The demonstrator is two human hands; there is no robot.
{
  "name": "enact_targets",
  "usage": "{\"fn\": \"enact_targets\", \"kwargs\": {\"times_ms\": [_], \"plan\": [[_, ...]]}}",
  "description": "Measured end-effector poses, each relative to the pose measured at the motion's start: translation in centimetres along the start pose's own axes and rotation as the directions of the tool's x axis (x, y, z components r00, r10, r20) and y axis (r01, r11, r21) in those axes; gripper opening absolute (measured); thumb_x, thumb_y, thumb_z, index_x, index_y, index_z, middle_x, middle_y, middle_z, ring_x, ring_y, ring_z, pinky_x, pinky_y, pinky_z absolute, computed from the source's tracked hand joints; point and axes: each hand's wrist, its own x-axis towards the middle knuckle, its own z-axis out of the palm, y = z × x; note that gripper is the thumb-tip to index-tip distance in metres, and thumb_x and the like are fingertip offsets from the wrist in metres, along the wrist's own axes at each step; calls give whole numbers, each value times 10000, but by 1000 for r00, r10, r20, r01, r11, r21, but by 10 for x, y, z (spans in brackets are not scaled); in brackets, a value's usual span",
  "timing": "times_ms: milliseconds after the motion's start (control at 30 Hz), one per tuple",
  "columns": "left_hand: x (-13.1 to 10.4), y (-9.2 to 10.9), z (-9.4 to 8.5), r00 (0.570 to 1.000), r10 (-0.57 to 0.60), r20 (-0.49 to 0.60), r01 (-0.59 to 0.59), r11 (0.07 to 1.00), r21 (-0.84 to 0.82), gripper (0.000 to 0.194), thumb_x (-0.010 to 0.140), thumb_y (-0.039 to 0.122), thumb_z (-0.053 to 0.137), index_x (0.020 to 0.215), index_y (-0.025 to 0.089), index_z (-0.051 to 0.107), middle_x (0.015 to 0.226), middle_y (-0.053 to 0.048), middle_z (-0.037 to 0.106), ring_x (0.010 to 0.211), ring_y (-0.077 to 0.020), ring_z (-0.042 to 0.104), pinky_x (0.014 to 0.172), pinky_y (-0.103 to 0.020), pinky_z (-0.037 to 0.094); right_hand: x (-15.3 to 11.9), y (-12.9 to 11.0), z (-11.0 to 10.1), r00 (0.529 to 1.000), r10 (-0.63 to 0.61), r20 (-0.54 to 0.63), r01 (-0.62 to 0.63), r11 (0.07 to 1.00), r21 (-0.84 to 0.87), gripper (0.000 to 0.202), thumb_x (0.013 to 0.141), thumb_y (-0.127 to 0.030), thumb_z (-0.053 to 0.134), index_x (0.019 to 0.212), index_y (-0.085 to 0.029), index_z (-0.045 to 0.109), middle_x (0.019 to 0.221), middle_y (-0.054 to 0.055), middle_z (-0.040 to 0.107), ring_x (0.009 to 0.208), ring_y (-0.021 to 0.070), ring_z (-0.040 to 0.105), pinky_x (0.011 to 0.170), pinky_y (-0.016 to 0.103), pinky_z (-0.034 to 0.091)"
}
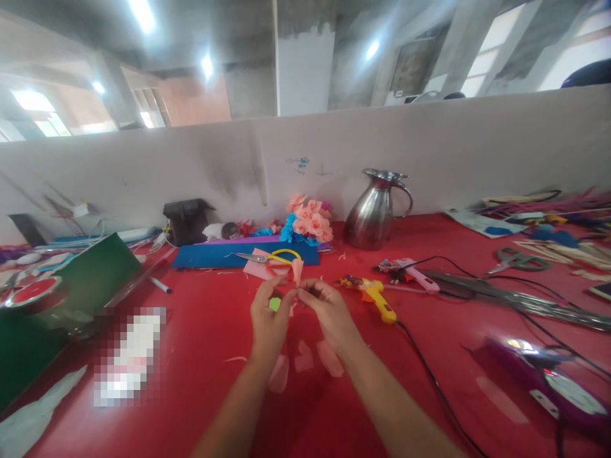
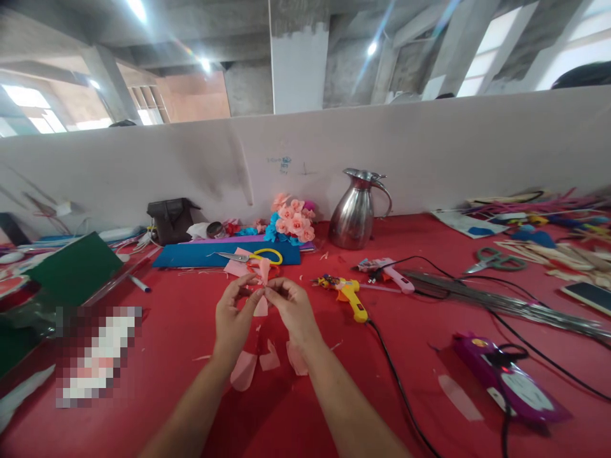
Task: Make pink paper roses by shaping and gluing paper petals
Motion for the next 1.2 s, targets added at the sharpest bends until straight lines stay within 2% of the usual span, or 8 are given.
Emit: {"fn": "enact_targets", "kwargs": {"times_ms": [167, 500, 600, 667, 733, 833, 1000, 1200], "plan": [[-3, -6, -3, 915, 395, 81, -381, 780, 497, 386, 804, 92, 473, 1135, 256, 585, 1038, -74, 604, 951, -190, 545, 813, -353, 403, -1, -1, 1, 998, 52, 26, -54, 992, 117, 162, 593, -262, 736, 693, -196, 628, 661, -33, 557, 626, 98, 498, 643, 234, 403], [-6, -5, -3, 860, 463, 213, -488, 628, 606, 480, 767, 20, 443, 1163, 261, 570, 1115, -94, 587, 970, -214, 541, 830, -405, 351, -1, 0, -2, 997, 67, 22, -70, 986, 149, 161, 605, -245, 725, 749, -198, 674, 737, -8, 616, 668, 103, 523, 673, 236, 410], [-4, -5, -4, 910, 409, 65, -386, 783, 487, 406, 782, 89, 485, 1119, 281, 606, 1078, -79, 589, 964, -203, 540, 861, -398, 363, -1, 0, -2, 996, 85, 11, -85, 985, 148, 158, 594, -239, 731, 740, -202, 685, 725, -12, 626, 642, 96, 519, 672, 237, 408], [-1, -4, -3, 971, 240, -12, -226, 928, 297, 333, 782, 181, 540, 1093, 263, 627, 1065, -82, 575, 990, -204, 530, 865, -369, 392, -2, 0, -2, 996, 85, 21, -87, 988, 131, 153, 592, -240, 734, 733, -205, 689, 715, -15, 629, 640, 97, 522, 674, 239, 408], [3, -2, -2, 1000, 10, 29, -12, 998, 62, 297, 751, 270, 600, 1041, 248, 658, 1071, -79, 559, 1021, -210, 520, 856, -341, 418, -2, 0, -1, 996, 78, 50, -83, 992, 98, 139, 600, -252, 732, 723, -205, 688, 708, -14, 632, 669, 111, 538, 696, 250, 410], [6, 1, -2, 970, -204, 135, 227, 957, -183, 248, 689, 307, 664, 924, 237, 702, 1078, -66, 544, 1041, -212, 514, 841, -312, 434, -2, 0, 0, 995, 70, 73, -73, 997, 32, 143, 612, -276, 728, 727, -201, 686, 708, -7, 640, 708, 133, 555, 722, 269, 412], [6, 2, -2, 966, -240, 98, 258, 919, -299, 165, 636, 273, 707, 788, 212, 723, 987, -50, 564, 976, -186, 532, 841, -301, 422, -3, 0, 3, 999, 31, 31, -28, 997, -77, 179, 596, -305, 731, 726, -190, 688, 727, 11, 661, 713, 149, 566, 710, 281, 424], [3, 2, 0, 981, -196, -6, 190, 957, -220, 141, 647, 293, 695, 749, 199, 719, 910, -42, 578, 897, -167, 546, 806, -295, 430, -5, 2, 5, 993, -115, -2, 110, 954, -280, 156, 675, -309, 657, 749, -175, 688, 762, 43, 682, 715, 170, 594, 693, 303, 454]]}}
